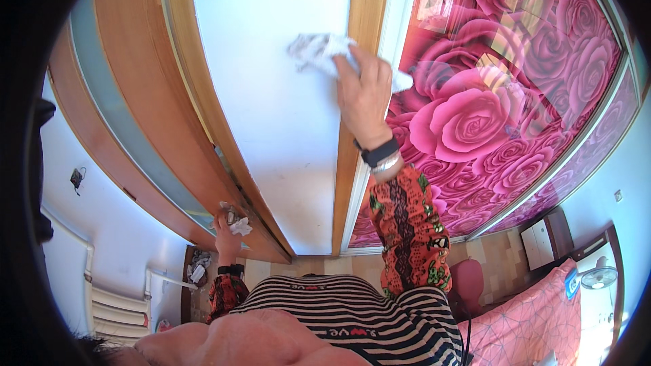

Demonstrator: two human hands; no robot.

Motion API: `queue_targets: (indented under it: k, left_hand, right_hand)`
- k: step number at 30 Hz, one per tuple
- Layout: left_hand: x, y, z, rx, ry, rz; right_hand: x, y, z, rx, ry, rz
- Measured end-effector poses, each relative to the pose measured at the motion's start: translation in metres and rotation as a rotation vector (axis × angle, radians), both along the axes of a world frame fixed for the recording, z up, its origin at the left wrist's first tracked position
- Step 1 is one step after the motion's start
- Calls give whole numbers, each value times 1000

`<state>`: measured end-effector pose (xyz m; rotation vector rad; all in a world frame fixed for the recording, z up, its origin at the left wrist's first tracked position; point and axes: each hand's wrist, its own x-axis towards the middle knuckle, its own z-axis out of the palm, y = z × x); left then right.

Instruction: The person wipes a large wardrobe door with a pink rose pattern using two white cloths, one in each hand. They move the cloths in circular and sweeping motions across the surface, covering different areas of the door.

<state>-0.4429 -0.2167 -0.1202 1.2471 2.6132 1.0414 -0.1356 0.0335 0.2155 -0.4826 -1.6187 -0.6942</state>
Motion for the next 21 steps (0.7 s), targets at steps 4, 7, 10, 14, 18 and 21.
queue_targets:
  k: [4, 7, 10, 14, 18, 21]
  left_hand:
    - [12, -15, -2, 248, 62, 42]
    - [15, -21, 14, 468, 82, -17]
    - [19, -17, 50, 688, 54, -116]
    - [38, 13, 132, 930, 145, -221]
    - [61, 51, 227, 1145, 313, -276]
    - [69, 82, 290, 1235, 477, -263]
  right_hand:
    - [-16, 0, 18, 52, 20, -11]
    - [-29, -3, -20, 44, -80, 21]
    - [-35, -17, -80, -26, -192, 110]
    - [-24, -28, -130, -190, -307, 180]
    - [-13, -41, -143, -340, -276, 215]
    - [0, -49, -142, -413, -216, 216]
